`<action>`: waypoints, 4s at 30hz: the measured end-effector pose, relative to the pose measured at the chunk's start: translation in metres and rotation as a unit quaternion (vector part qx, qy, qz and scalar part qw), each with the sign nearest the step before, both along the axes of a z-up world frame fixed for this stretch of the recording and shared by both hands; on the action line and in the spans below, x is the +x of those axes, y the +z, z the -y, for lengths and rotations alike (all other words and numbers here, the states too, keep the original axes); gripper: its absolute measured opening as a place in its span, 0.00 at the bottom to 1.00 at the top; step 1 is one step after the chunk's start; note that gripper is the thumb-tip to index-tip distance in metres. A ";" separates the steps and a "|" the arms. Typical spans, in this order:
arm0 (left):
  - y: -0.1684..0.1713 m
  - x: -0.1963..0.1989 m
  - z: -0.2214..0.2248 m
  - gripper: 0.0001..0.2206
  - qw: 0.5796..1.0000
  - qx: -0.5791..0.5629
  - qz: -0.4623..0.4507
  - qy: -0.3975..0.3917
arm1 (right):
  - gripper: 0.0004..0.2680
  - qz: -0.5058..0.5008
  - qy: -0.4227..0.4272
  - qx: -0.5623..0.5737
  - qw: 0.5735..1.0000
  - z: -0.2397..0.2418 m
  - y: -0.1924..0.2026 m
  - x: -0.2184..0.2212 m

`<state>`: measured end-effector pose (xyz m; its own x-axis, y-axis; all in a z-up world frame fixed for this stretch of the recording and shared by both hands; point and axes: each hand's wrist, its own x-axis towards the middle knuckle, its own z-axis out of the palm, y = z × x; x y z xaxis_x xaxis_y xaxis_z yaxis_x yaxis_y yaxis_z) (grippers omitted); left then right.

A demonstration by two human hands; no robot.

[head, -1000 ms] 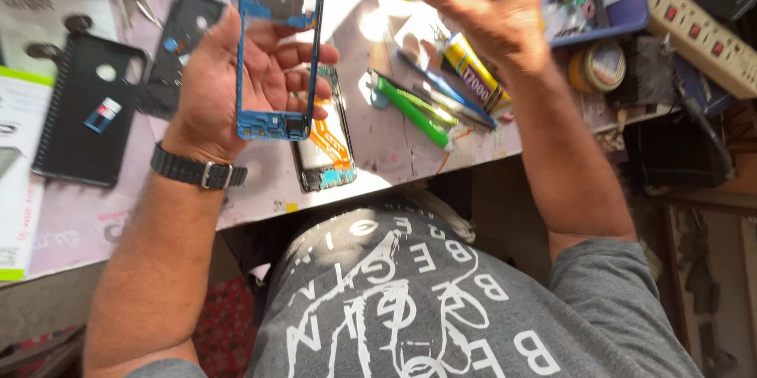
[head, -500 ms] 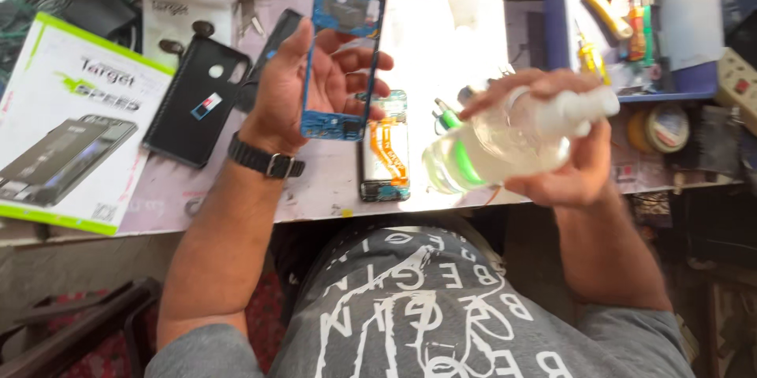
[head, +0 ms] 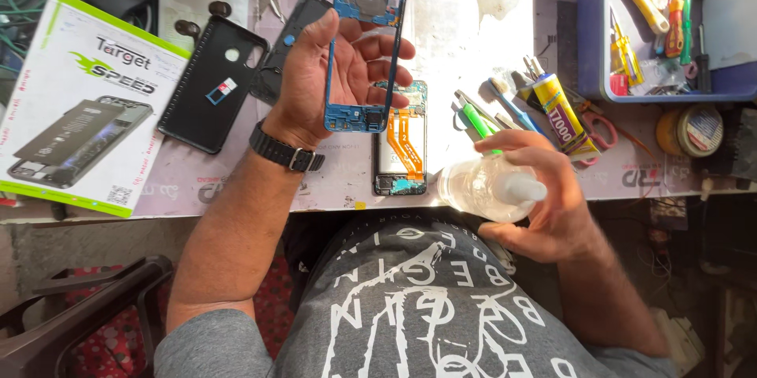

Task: The person cleans a flexible ribbon cable with a toothbrush, then reattaches it to a disassembled smartphone. They brush the phone's interior and the blue frame, and spray liquid onto the frame.

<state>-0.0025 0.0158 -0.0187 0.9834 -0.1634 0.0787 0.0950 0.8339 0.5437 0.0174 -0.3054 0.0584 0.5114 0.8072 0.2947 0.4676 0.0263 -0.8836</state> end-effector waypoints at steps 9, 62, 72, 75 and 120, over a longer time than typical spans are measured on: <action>-0.008 0.003 0.002 0.37 0.999 -0.040 0.011 -0.018 | 0.29 0.163 -0.247 0.014 0.955 -0.015 -0.029 -0.056; 0.009 -0.019 -0.035 0.31 0.986 0.056 -0.156 0.013 | 0.06 -0.210 -0.035 -0.185 0.959 -0.183 -0.011 0.130; 0.006 -0.040 -0.031 0.12 0.971 0.132 -0.079 0.181 | 0.06 -0.294 -0.044 -0.151 0.943 -0.181 0.003 0.119; 0.002 -0.039 -0.024 0.15 0.932 0.225 -0.025 0.282 | 0.06 -0.351 -0.044 -0.122 0.927 -0.178 0.002 0.116; 0.000 -0.031 -0.037 0.11 0.648 0.634 -0.067 0.416 | 0.03 -0.445 -0.030 -0.110 0.888 -0.190 -0.034 0.119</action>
<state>-0.0337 0.0528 -0.0187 0.7567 0.5779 0.3058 0.0159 -0.4839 0.8750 0.1361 -0.1159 0.0243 0.5070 0.7584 -0.4096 -0.4246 -0.1938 -0.8844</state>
